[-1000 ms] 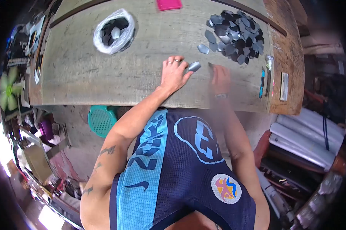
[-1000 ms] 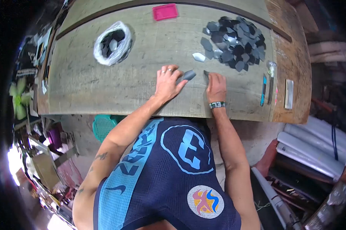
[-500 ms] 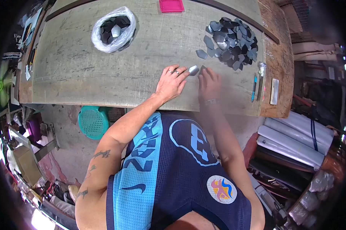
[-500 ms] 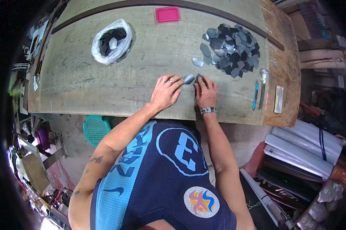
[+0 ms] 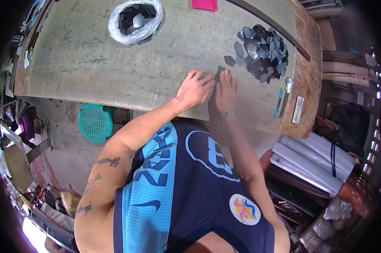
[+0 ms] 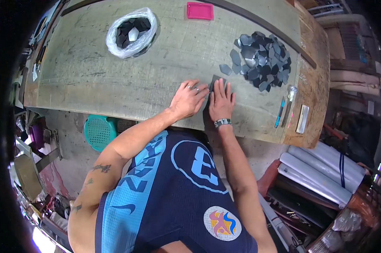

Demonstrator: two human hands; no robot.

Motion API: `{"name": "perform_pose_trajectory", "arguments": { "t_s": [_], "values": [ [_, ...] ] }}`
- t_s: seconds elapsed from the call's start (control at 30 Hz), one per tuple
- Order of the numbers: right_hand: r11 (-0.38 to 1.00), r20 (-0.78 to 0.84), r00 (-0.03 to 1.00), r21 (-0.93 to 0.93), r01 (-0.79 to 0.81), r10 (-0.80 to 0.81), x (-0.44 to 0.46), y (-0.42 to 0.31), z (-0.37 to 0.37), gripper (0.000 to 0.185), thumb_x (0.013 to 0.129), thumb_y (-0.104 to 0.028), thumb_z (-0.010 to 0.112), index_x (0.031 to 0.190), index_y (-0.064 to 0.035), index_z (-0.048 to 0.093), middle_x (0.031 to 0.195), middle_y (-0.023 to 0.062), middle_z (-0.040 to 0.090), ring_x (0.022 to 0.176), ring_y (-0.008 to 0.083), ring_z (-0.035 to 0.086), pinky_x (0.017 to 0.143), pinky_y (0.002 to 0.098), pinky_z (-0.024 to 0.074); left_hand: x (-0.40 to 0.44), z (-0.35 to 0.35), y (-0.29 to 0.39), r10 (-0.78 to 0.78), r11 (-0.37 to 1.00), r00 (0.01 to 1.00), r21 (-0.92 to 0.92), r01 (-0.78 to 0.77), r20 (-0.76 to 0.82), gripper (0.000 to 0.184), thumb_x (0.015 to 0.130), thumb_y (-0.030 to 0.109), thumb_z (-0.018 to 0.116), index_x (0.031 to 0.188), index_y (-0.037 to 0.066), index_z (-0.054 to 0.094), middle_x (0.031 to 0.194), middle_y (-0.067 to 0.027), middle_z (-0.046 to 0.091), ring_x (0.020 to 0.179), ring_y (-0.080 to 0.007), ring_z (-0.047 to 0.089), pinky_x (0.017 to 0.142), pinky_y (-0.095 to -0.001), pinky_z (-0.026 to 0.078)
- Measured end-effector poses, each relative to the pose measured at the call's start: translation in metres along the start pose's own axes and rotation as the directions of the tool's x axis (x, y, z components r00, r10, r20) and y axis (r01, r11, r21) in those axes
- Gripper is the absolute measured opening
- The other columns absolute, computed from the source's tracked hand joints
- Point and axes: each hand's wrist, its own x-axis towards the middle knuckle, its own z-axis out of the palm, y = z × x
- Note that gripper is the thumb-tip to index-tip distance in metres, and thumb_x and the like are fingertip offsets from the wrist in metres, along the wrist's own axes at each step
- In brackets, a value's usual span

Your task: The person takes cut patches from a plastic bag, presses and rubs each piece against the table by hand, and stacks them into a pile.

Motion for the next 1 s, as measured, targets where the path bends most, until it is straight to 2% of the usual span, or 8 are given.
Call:
{"name": "perform_pose_trajectory", "arguments": {
  "t_s": [0.13, 0.23, 0.33, 0.47, 0.53, 0.77, 0.87, 1.0],
  "values": [
    [0.999, 0.011, 0.999, 0.039, 0.034, -0.034, 0.008, 0.003, -0.008, 0.055, 0.106, -0.028, 0.053, 0.160, -0.0183, 0.045, 0.169, 0.0022, 0.038, 0.158, 0.0354, 0.028, 0.123, 0.0621, 0.0233, 0.006, 0.004, -0.003, 0.008, 1.000, 1.000, 0.018, -0.007, -0.030, 0.032, 0.091, 0.019, 0.068, 0.121, 0.010, 0.073, 0.132, -0.0059, 0.066, 0.129, -0.0329, 0.054, 0.112, -0.0482, 0.040],
    [0.997, 0.185, 0.982, -0.060, 0.057, -0.045, -0.008, -0.003, -0.016, 0.055, 0.107, -0.029, 0.053, 0.160, -0.0187, 0.045, 0.170, 0.0014, 0.037, 0.158, 0.0350, 0.028, 0.124, 0.0623, 0.0227, 0.006, 0.005, -0.003, 0.005, 0.999, 1.000, 0.037, -0.005, -0.001, 0.031, 0.090, 0.019, 0.069, 0.120, 0.010, 0.073, 0.131, -0.0057, 0.066, 0.127, -0.0332, 0.055, 0.110, -0.0483, 0.040],
    [1.000, 0.097, 0.995, -0.010, 0.019, -0.018, 0.001, -0.004, -0.012, 0.056, 0.107, -0.032, 0.052, 0.161, -0.0201, 0.044, 0.170, 0.0001, 0.036, 0.158, 0.0342, 0.028, 0.124, 0.0628, 0.0219, 0.007, 0.002, -0.001, 0.022, 1.000, 1.000, 0.013, -0.022, -0.005, 0.031, 0.089, 0.018, 0.070, 0.118, 0.009, 0.073, 0.130, -0.0053, 0.065, 0.125, -0.0335, 0.055, 0.108, -0.0493, 0.040],
    [0.989, 0.184, 0.980, -0.111, 0.101, -0.079, 0.003, -0.006, -0.029, 0.053, 0.108, -0.032, 0.049, 0.159, -0.0187, 0.046, 0.170, 0.0002, 0.037, 0.157, 0.0352, 0.030, 0.124, 0.0626, 0.0227, 0.013, 0.003, -0.006, 0.011, 1.000, 1.000, 0.017, -0.010, -0.027, 0.032, 0.087, 0.016, 0.072, 0.117, 0.008, 0.073, 0.129, -0.0054, 0.065, 0.124, -0.0329, 0.055, 0.108, -0.0501, 0.040],
    [0.997, 0.133, 0.991, -0.078, 0.010, 0.001, 0.015, -0.015, -0.027, 0.054, 0.109, -0.035, 0.047, 0.159, -0.0179, 0.046, 0.169, 0.0008, 0.039, 0.156, 0.0354, 0.031, 0.124, 0.0626, 0.0222, 0.011, 0.002, -0.001, 0.001, 0.999, 1.000, 0.039, -0.001, 0.016, 0.033, 0.086, 0.018, 0.073, 0.117, 0.009, 0.073, 0.129, -0.0057, 0.065, 0.124, -0.0327, 0.055, 0.109, -0.0502, 0.040],
    [0.999, 0.064, 0.998, -0.033, -0.002, 0.005, 0.007, -0.013, -0.016, 0.055, 0.109, -0.039, 0.046, 0.157, -0.0138, 0.048, 0.168, 0.0067, 0.040, 0.154, 0.0378, 0.034, 0.123, 0.0642, 0.0236, 0.011, 0.006, -0.003, 0.003, 0.999, 1.000, 0.051, -0.002, -0.014, 0.029, 0.087, 0.018, 0.070, 0.115, 0.010, 0.073, 0.130, -0.0051, 0.065, 0.124, -0.0322, 0.055, 0.107, -0.0504, 0.041],
    [0.996, 0.050, 0.995, -0.022, -0.084, 0.085, 0.007, -0.019, -0.013, 0.056, 0.108, -0.040, 0.046, 0.157, -0.0131, 0.047, 0.168, 0.0084, 0.038, 0.154, 0.0387, 0.034, 0.123, 0.0649, 0.0237, 0.011, 0.005, -0.002, 0.013, 0.998, 1.000, 0.066, -0.012, -0.014, 0.030, 0.087, 0.019, 0.070, 0.115, 0.010, 0.073, 0.130, -0.0052, 0.065, 0.124, -0.0318, 0.055, 0.107, -0.0502, 0.041],
    [1.000, 0.052, 0.998, 0.014, -0.021, 0.021, -0.014, -0.016, -0.015, 0.056, 0.107, -0.039, 0.047, 0.157, -0.0128, 0.048, 0.167, 0.0075, 0.040, 0.154, 0.0380, 0.035, 0.123, 0.0650, 0.0247, 0.012, 0.007, -0.003, 0.012, 0.999, 0.999, 0.038, -0.010, -0.049, 0.030, 0.088, 0.019, 0.069, 0.116, 0.011, 0.074, 0.129, -0.0042, 0.066, 0.123, -0.0315, 0.056, 0.106, -0.0502, 0.041]
  ]
}}
